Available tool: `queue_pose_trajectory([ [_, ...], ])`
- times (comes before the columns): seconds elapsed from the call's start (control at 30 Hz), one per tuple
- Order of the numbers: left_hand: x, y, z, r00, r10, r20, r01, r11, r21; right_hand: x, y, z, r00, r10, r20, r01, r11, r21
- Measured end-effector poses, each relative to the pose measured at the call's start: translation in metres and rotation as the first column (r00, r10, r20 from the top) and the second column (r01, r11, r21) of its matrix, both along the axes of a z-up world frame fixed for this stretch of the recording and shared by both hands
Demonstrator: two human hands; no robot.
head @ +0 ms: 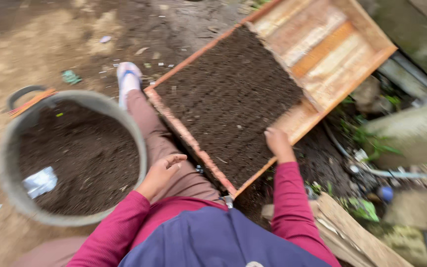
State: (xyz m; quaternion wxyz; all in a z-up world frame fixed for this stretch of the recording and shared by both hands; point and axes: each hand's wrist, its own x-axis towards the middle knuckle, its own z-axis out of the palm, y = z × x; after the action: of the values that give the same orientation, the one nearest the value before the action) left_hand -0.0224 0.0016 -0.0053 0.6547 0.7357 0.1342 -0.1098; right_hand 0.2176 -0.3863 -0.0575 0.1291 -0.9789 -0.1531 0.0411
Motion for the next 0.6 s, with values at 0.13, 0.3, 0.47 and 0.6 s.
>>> queue_pose_trajectory([
  [0.13, -0.052, 0.065, -0.026, 0.936, 0.350, -0.044, -0.342, 0.930, 0.133, -0.049, 0.076, 0.133, 0.964, 0.048, -0.262, -0.071, 0.994, -0.079],
  [0.3, -0.142, 0.171, -0.091, 0.696, 0.663, 0.276, -0.585, 0.300, 0.753, -0.073, 0.168, 0.150, 0.992, 0.089, -0.087, -0.092, 0.995, -0.033],
  [0.47, -0.179, 0.235, -0.101, 0.532, 0.738, 0.415, -0.405, -0.209, 0.890, -0.141, 0.330, 0.150, 0.808, 0.562, -0.176, -0.531, 0.824, 0.197],
  [0.6, -0.174, 0.257, -0.095, 0.578, 0.636, 0.512, -0.332, -0.390, 0.859, -0.183, 0.411, 0.082, 0.498, 0.863, -0.086, -0.827, 0.502, 0.253],
])
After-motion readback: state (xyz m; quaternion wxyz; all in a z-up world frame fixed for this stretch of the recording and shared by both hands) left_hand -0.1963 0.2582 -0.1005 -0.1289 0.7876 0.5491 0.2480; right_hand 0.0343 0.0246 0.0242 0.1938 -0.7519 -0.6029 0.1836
